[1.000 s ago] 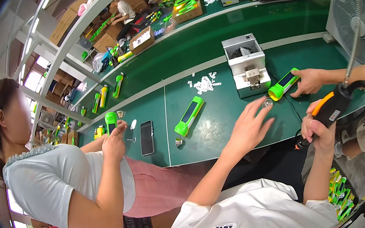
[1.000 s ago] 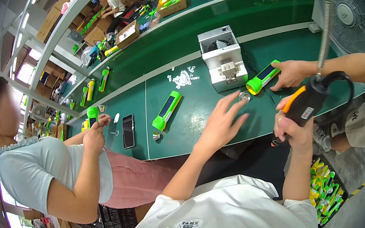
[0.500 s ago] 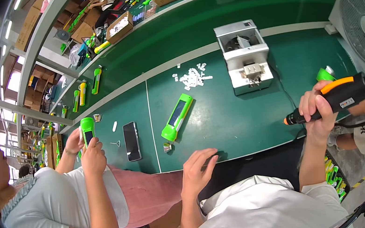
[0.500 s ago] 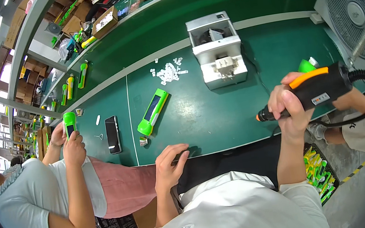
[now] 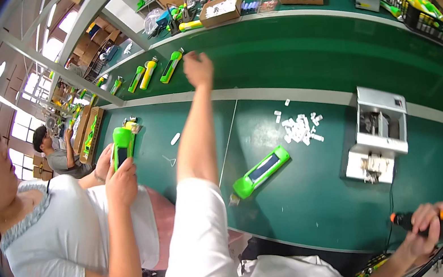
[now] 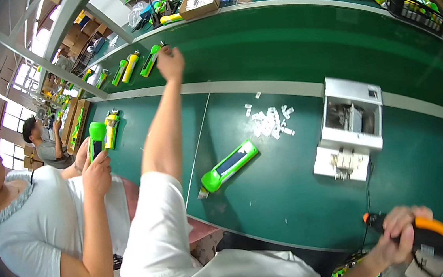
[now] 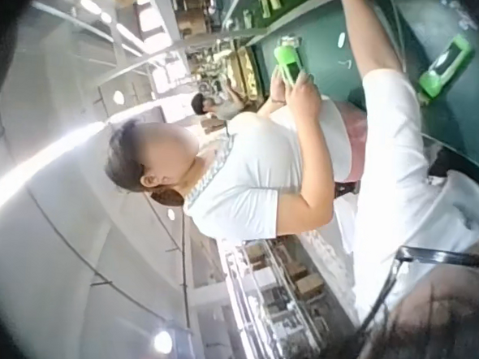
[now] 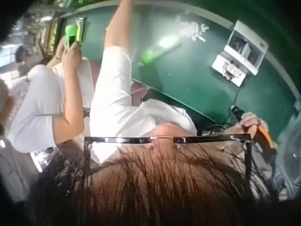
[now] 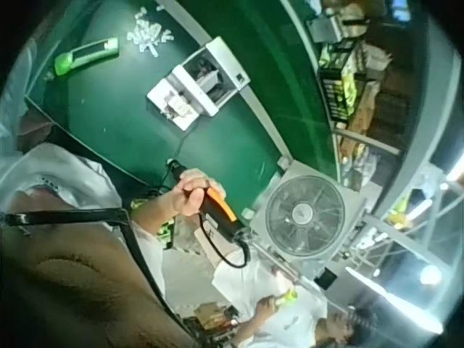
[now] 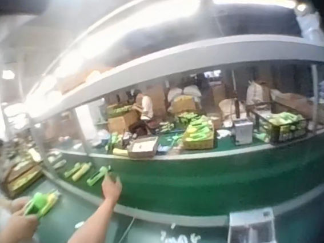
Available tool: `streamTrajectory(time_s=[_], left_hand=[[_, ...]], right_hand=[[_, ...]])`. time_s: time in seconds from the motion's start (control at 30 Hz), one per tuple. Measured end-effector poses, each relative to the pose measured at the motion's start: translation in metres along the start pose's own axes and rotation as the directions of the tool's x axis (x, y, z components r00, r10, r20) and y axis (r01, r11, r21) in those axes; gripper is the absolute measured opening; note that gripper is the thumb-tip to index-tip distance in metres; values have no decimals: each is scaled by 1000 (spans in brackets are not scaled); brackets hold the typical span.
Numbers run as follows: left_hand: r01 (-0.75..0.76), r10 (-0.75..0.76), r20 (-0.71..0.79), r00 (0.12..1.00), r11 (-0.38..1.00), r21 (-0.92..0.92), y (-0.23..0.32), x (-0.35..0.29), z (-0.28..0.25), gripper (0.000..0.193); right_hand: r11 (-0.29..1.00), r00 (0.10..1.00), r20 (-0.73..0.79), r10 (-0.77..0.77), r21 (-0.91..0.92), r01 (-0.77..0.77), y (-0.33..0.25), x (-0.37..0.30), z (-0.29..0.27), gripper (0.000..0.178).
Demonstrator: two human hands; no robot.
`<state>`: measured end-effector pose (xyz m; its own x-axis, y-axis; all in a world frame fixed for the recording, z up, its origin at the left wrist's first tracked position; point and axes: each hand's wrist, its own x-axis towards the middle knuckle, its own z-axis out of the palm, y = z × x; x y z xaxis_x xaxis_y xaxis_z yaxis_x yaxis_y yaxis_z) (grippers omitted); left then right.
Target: The person assembles flashlights along a workbench by fitting components onto each flashlight body and fastening them with an electric screwdriver.
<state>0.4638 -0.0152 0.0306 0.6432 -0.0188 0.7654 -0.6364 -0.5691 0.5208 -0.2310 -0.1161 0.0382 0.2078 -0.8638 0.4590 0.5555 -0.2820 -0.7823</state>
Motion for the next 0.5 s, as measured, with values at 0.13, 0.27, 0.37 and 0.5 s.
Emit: streamTrajectory(time_s=[0.13,0.27,0.37,0.5], left_hand=[[104,-163,79,983,863,495,-130,33,36,56],[-56,-96,262,960,854,518,-230,56,46,59],[-98,-108,304,947,802,589,-273,76,54,56],[-67,-199,322,926,751,657,-285,88,40,57]], right_hand=[[996,1000,25,-12,-89,14,-6,1,-40,43],[993,993,115,-6,-116,19,-28,8,-59,35],[990,989,111,-98,-86,108,-26,12,-50,38],[980,969,153,-193,-15,198,5,30,-44,42]])
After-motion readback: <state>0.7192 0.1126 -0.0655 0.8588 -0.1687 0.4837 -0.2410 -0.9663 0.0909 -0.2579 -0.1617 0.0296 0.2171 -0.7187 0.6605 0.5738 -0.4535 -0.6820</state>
